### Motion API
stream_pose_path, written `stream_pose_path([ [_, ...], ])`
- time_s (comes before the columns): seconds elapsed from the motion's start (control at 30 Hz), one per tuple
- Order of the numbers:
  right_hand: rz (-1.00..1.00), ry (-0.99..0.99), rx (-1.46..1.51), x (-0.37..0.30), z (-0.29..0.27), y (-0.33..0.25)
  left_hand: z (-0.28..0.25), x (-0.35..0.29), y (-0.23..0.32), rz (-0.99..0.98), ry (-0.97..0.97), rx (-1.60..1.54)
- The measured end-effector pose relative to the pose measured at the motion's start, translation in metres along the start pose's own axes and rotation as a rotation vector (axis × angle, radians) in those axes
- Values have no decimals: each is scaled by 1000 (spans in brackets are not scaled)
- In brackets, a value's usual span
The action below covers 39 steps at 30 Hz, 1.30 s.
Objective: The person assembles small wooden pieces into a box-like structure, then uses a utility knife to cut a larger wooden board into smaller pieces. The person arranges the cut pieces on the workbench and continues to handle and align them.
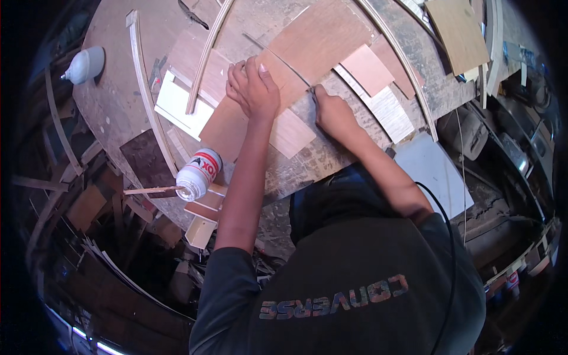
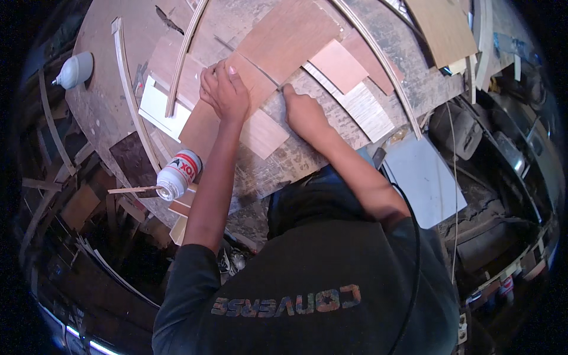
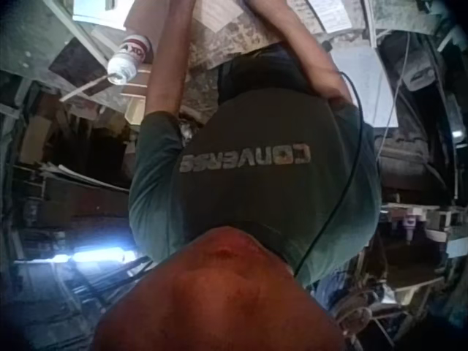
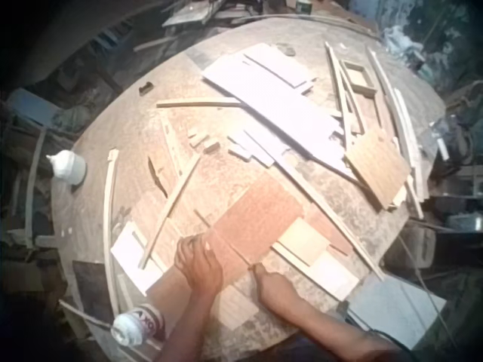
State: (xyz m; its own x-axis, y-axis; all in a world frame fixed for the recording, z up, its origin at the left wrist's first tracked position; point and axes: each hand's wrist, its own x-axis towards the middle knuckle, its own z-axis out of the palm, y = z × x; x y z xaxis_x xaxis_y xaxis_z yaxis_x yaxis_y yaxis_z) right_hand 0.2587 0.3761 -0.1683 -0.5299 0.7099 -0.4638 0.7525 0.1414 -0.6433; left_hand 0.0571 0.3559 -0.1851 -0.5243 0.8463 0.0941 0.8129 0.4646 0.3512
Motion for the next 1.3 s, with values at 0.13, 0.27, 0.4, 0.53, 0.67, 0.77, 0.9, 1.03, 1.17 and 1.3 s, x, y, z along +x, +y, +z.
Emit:
stream_pose_path([
  [0.13,81,-118,-52,-50,-13,21,2,1,0,10,30,16],
  [0.27,39,-101,-22,-43,11,20,6,2,-6,16,60,17],
  [0.4,43,-84,-36,-38,-5,20,0,5,0,-15,14,-21],
  [0.53,103,-91,-12,-78,-5,34,4,1,-5,-10,57,28],
  [0.67,10,-38,-14,-17,-8,7,4,2,-5,-3,37,13],
  [0.77,-5,-22,-5,7,-1,-6,3,2,-1,37,48,32],
  [0.9,41,-92,-42,-34,6,15,2,-12,1,145,-35,-22],
  [1.03,86,-14,52,-40,18,10,-1,-12,5,142,-49,-17],
  [1.17,147,22,116,-41,28,0,-1,-10,3,130,-36,-11],
  [1.3,168,35,117,-68,30,3,4,-14,-1,136,-10,-13],
])
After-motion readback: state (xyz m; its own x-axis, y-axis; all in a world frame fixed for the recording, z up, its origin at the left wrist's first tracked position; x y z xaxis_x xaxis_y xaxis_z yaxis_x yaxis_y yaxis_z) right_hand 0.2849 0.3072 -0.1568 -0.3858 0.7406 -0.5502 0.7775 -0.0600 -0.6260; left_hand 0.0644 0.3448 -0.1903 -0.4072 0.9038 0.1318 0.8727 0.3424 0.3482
